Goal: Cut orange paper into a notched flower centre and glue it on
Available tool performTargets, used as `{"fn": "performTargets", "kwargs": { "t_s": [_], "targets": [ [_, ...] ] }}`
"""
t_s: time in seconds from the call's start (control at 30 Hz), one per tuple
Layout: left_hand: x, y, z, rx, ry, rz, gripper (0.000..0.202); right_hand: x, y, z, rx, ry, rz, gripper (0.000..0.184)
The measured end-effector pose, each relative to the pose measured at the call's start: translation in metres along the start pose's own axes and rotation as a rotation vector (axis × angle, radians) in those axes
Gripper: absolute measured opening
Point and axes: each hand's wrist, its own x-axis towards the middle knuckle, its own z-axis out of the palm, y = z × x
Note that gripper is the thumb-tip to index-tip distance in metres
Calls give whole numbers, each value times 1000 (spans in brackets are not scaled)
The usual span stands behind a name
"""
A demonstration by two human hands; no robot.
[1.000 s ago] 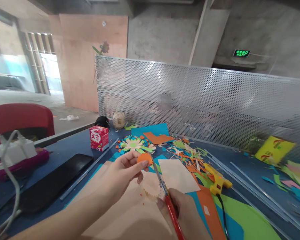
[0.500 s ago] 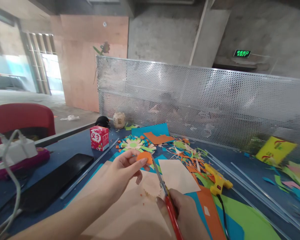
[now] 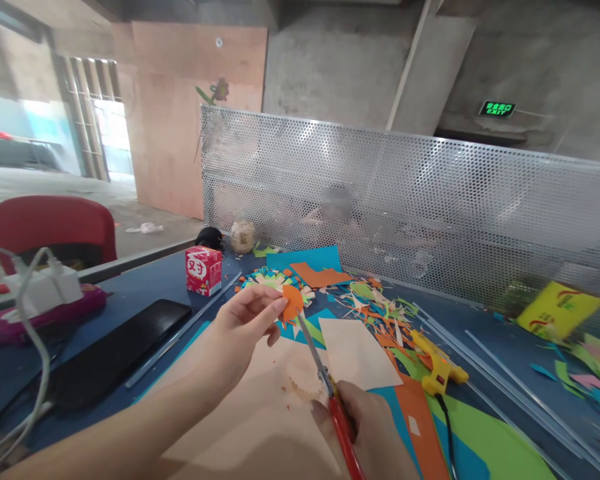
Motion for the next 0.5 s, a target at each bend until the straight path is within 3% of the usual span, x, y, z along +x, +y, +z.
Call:
{"fn": "performTargets", "kwargs": {
  "t_s": [0.17, 0.5],
  "targets": [
    [0, 2, -2, 122, -13, 80, 11, -1, 1, 0, 12, -43, -9, 38],
    [1, 3, -3, 161, -18, 68, 11, -3, -4, -6, 29, -86, -20, 38]
  ]
}}
